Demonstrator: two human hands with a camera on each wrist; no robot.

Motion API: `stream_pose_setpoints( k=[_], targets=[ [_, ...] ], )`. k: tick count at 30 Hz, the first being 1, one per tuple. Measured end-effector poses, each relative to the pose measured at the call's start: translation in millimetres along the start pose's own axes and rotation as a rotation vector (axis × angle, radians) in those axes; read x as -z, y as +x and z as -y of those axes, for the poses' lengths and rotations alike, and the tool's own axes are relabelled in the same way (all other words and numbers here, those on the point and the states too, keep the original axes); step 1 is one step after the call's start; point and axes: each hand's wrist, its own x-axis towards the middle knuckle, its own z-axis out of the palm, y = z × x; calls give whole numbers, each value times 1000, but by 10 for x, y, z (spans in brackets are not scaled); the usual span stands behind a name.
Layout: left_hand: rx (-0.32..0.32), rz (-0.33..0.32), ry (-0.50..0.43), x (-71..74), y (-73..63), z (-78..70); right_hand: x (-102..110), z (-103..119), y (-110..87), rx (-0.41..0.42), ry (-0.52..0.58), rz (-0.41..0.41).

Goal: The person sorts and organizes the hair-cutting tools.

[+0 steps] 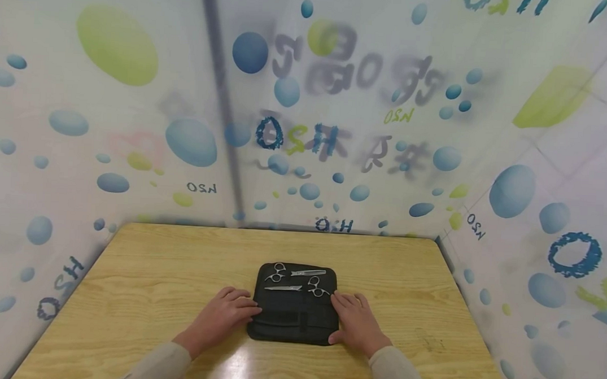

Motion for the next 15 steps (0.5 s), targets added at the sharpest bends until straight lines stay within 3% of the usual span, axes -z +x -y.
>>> stream_pose_setpoints(
  k=[9,15],
  targets=[
    [-23,-25,-44,-11,53,49,26,11,3,-11,1,21],
    [-83,-8,-36,-36,66,117,12,-1,3,-1,-4,21]
  ],
)
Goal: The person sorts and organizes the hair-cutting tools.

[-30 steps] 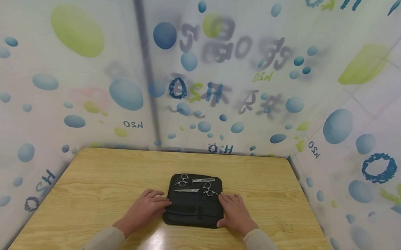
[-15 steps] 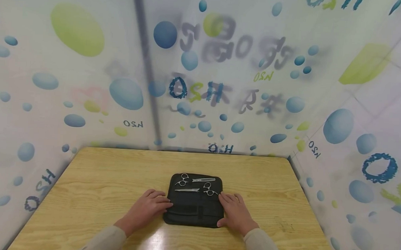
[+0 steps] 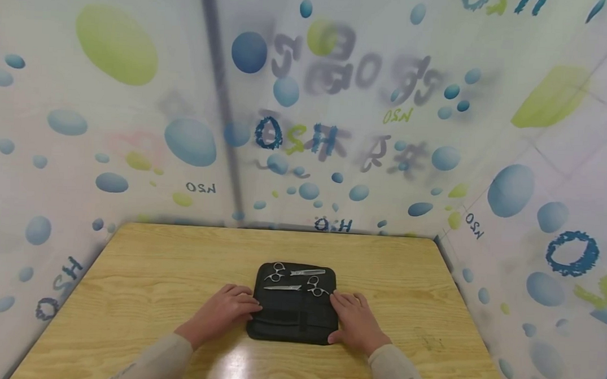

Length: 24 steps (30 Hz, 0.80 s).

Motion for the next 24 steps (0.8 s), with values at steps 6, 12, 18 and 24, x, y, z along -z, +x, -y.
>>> stream_pose_setpoints(
  k=[6,12,18,24],
  targets=[
    [-27,101,-8,22,-1,46,-39,-16,15,2,-11,11],
    [8,164,-43,62,11,79,-26,-8,17,-9,-10,19],
    [27,161,-86,68,27,76,-13,-11,11,-2,-14,18],
    [65,163,-140,26,35,54,4,-2,3,-6,-3,17]
  ],
)
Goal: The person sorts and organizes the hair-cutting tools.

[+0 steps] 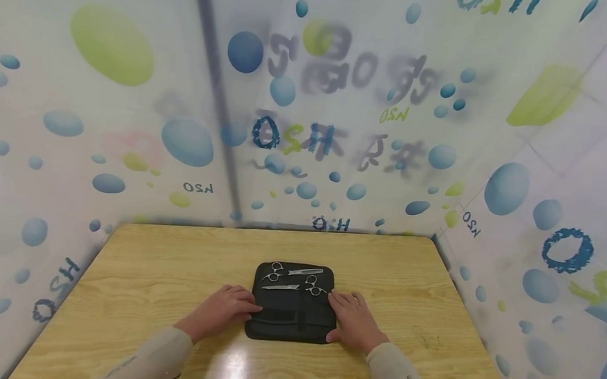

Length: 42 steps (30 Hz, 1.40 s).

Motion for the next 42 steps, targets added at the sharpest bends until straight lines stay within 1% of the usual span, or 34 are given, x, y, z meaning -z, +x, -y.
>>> stream_pose_setpoints(
  k=[2,4,7,9,13,17,20,23,26,30,32,34,39,42],
  targets=[
    [9,-20,1,-25,1,-10,7,5,-2,1,3,-3],
    [16,-53,9,-50,1,-25,12,8,-6,4,2,-5],
    [51,-88,4,-91,12,-65,17,12,-10,7,0,-7],
    [94,-85,-7,-116,21,-103,16,9,-9,7,-4,-9],
    [195,-43,-21,-134,45,-210,5,-6,-10,-1,-5,-10],
    [258,-20,-15,-125,66,-307,-16,-29,-25,-4,-7,-15],
    [306,-11,-30,-138,70,-344,-21,-36,-31,-4,-5,-15],
    [357,-22,-71,-153,63,-369,-13,-31,-23,-5,6,-8],
    [395,-61,-107,-167,57,-389,-9,-26,-8,-4,7,1],
    [406,-101,-106,-180,57,-408,-8,-18,0,1,5,-3],
    [403,-100,-97,-177,63,-407,-5,-13,0,-7,3,-9],
    [401,-87,-99,-165,68,-399,-5,-7,-3,-13,4,-10],
    [386,-32,-111,-132,61,-370,1,15,-10,-19,15,-1],
    [368,-11,-101,-112,66,-359,3,23,-9,-26,14,-3]
  ],
)
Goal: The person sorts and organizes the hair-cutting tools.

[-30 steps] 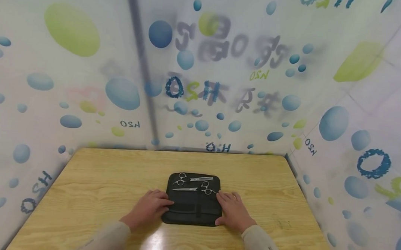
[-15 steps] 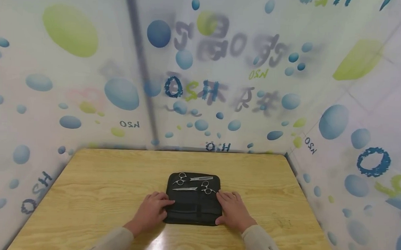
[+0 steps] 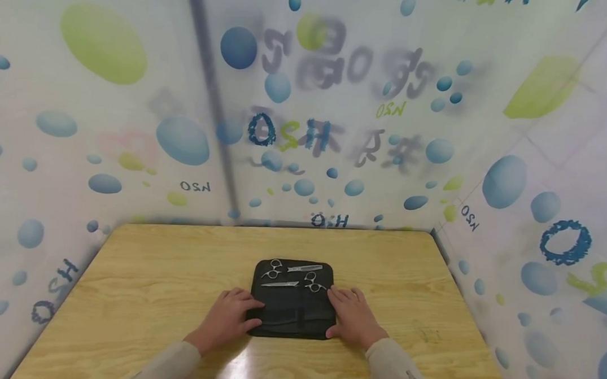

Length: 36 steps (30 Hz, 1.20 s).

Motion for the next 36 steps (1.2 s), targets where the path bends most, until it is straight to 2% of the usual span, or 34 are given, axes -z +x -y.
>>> stream_pose_setpoints(
  k=[4,12,20,29,36],
  targets=[
    [-20,-12,37,23,26,6,-7,-3,7,-8,-12,-4],
    [-4,-5,57,31,58,15,-8,-33,12,8,-15,-13],
    [-24,0,106,41,53,6,-31,-74,24,30,12,-5],
    [-36,57,110,101,59,17,9,-107,34,39,51,44],
    [-64,84,113,98,60,47,35,-78,27,21,65,1]
  ],
)
